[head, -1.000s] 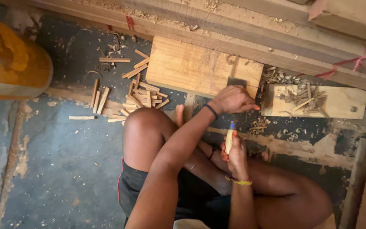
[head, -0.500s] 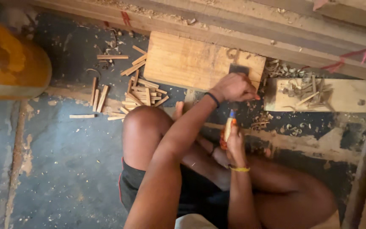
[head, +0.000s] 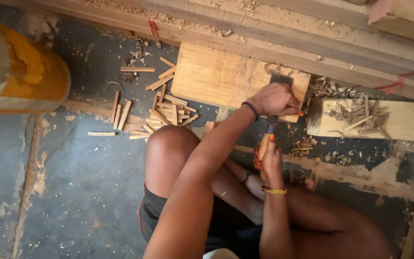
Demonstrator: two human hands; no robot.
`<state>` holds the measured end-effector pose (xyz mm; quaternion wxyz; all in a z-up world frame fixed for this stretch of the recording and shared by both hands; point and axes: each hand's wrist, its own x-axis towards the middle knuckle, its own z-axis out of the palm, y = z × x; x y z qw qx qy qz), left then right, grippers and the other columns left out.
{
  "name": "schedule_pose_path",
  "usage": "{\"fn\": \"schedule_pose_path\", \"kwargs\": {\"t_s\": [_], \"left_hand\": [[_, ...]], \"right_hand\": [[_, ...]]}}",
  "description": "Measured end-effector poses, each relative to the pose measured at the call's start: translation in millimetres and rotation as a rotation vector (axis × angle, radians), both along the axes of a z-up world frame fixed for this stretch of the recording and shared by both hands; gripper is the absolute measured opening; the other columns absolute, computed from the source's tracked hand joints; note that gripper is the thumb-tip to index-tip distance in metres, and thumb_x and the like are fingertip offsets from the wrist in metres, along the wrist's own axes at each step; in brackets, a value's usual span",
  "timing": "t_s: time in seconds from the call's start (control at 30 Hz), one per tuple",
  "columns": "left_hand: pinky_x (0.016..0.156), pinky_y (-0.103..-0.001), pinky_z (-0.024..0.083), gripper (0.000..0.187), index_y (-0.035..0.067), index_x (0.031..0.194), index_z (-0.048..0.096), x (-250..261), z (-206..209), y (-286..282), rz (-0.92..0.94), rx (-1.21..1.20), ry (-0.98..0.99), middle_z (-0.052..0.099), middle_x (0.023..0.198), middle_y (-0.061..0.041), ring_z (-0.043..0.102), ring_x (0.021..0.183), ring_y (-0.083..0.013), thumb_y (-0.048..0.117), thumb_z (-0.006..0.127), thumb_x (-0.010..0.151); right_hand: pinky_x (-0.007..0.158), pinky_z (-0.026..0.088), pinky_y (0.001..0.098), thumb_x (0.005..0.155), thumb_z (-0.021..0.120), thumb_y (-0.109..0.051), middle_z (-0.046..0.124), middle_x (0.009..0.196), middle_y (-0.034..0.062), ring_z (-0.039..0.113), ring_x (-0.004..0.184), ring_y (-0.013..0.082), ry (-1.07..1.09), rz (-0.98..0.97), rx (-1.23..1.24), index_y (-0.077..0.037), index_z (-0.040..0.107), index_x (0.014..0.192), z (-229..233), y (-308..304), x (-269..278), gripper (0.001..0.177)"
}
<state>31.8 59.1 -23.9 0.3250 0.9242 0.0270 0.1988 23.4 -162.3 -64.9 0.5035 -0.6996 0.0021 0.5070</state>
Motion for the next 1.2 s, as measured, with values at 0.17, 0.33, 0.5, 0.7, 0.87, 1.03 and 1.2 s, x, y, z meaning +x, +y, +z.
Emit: {"fn": "schedule_pose_path", "kwargs": {"t_s": [0.17, 0.33, 0.5, 0.7, 0.87, 1.03, 1.2], "left_hand": [[0.063, -0.047, 0.053, 0.037, 0.017, 0.071, 0.074, 8.0, -7.3, 8.6, 0.001, -0.03, 0.046, 0.071, 0.069, -0.009, 0.069, 0.07, -0.0337, 0.048, 0.069, 0.09], [0.055, -0.046, 0.053, 0.032, 0.019, 0.072, 0.077, 23.0, -24.7, 20.8, 0.019, -0.061, -0.105, 0.072, 0.068, -0.008, 0.069, 0.063, -0.0328, 0.047, 0.071, 0.085], [0.062, -0.044, 0.054, 0.036, 0.017, 0.069, 0.075, 31.7, -28.1, 14.3, 0.062, 0.116, -0.104, 0.07, 0.065, -0.01, 0.07, 0.064, -0.0316, 0.048, 0.072, 0.087], [0.086, -0.042, 0.052, 0.024, 0.013, 0.111, 0.07, -26.5, -18.3, -11.2, 0.137, 0.308, -0.249, 0.07, 0.095, -0.007, 0.068, 0.095, -0.0283, 0.027, 0.068, 0.092], [0.092, -0.042, 0.05, 0.036, 0.013, 0.115, 0.064, -70.7, -14.8, -10.6, 0.445, 0.139, -0.261, 0.065, 0.112, -0.008, 0.064, 0.105, -0.0293, 0.037, 0.072, 0.09], [0.094, -0.045, 0.045, 0.055, 0.011, 0.129, 0.062, -70.2, -12.2, -1.0, 0.59, 0.296, -0.044, 0.063, 0.115, -0.01, 0.059, 0.109, -0.0301, 0.046, 0.072, 0.087], [0.097, -0.046, 0.044, 0.049, 0.021, 0.132, 0.064, -70.8, -12.9, -8.5, 0.585, 0.273, 0.066, 0.063, 0.113, -0.004, 0.057, 0.11, -0.0272, 0.046, 0.07, 0.09]], "right_hand": [[0.032, 0.031, 0.0284, 0.105, 0.04, -0.054, 0.053, 0.062, 0.0051, 0.041, 0.037, 0.0139, -0.031, -0.041, 0.024, -0.006, 0.058, 0.092, -9.4, 4.1, 8.0, 0.053], [0.032, 0.028, 0.0281, 0.104, 0.04, -0.057, 0.05, 0.058, 0.0041, 0.038, 0.035, 0.0136, -0.005, -0.032, 0.056, -0.009, 0.057, 0.088, -13.8, 20.8, 18.8, 0.054], [0.03, 0.026, 0.0271, 0.103, 0.039, -0.063, 0.046, 0.053, 0.0027, 0.036, 0.033, 0.013, 0.032, -0.073, 0.053, -0.01, 0.054, 0.08, -21.1, 25.8, 19.8, 0.06], [0.033, 0.028, 0.0255, 0.102, 0.044, -0.059, 0.051, 0.063, 0.0029, 0.035, 0.035, 0.0103, 0.151, -0.048, 0.278, -0.012, 0.056, 0.097, -12.9, 15.5, 32.3, 0.049], [0.037, 0.026, 0.0231, 0.106, 0.045, -0.059, 0.048, 0.066, 0.0007, 0.033, 0.04, 0.0074, 0.29, -0.086, 0.485, -0.011, 0.054, 0.102, 0.2, -0.6, 40.3, 0.049], [0.036, 0.026, 0.0238, 0.104, 0.045, -0.061, 0.046, 0.064, 0.0007, 0.033, 0.039, 0.0079, 0.244, -0.129, 0.439, -0.012, 0.054, 0.1, 10.7, -17.7, 40.4, 0.051], [0.035, 0.027, 0.0244, 0.104, 0.046, -0.058, 0.05, 0.064, 0.0022, 0.034, 0.038, 0.0088, 0.148, -0.188, 0.328, -0.009, 0.055, 0.096, 6.5, -46.5, 22.4, 0.051]]}}
